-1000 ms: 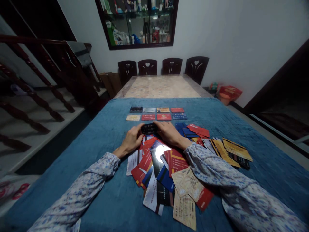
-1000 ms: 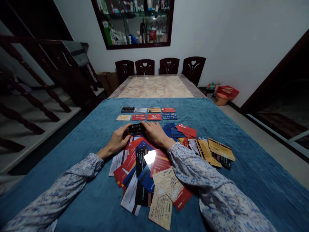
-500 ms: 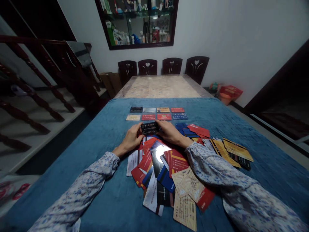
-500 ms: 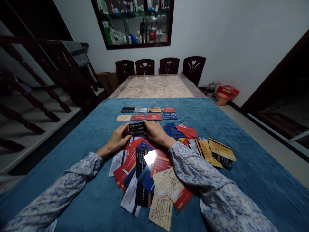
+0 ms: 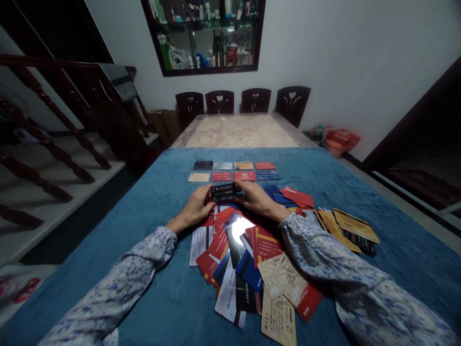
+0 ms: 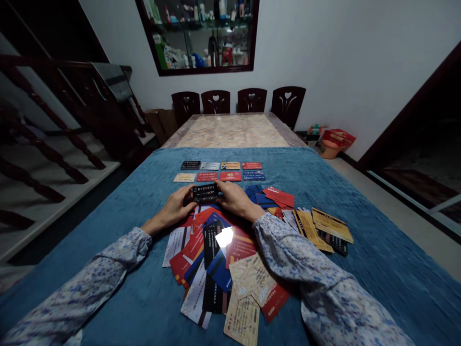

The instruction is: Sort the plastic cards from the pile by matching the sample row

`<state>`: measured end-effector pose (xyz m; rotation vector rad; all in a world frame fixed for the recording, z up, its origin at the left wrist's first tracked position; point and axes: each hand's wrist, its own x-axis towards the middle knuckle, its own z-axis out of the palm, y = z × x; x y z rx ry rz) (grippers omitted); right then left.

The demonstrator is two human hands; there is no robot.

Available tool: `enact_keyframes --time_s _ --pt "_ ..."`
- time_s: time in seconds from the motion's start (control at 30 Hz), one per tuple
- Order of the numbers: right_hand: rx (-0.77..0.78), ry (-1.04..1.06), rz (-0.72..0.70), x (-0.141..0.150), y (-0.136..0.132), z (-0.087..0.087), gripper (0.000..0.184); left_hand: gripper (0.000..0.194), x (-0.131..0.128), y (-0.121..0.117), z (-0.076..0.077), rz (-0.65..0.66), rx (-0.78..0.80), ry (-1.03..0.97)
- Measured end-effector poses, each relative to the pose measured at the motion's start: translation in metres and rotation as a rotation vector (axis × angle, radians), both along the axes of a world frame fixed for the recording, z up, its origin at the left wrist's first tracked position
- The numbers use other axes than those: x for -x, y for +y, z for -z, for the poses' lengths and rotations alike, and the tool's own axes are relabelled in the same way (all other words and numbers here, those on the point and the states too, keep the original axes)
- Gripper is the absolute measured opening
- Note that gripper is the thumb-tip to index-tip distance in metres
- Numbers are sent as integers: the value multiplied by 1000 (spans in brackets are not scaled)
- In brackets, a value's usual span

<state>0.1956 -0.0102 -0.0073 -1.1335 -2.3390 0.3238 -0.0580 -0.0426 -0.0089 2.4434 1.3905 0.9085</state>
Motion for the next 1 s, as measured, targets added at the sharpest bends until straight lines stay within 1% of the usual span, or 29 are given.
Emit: enact_keyframes --time_s 0.13,0.23,0.37,0.47,0.57,0.73,0.9,1.0 --pt "38 -78 20 0 -2 -9 60 52 2 2 -5 35 11 4" --pt "58 -136 15 1 -2 -18 56 48 6 5 -12 81 59 32" --pt "55 -169 -2 5 2 -30 44 44 13 13 -23 117 98 57" --pt "33 -169 -36 10 8 -37 40 44 19 21 -28 108 106 83" --pt "28 -178 -44 18 16 -41 39 44 26 29 -31 98 97 105" --pt "33 -186 -32 32 33 -46 39 52 37 46 -35 53 96 139" --pt "13 -193 -42 45 51 -51 34 50 47 63 -41 -3 98 173" --pt "5 -212 -47 52 61 -53 34 49 51 73 -44 -19 104 191"
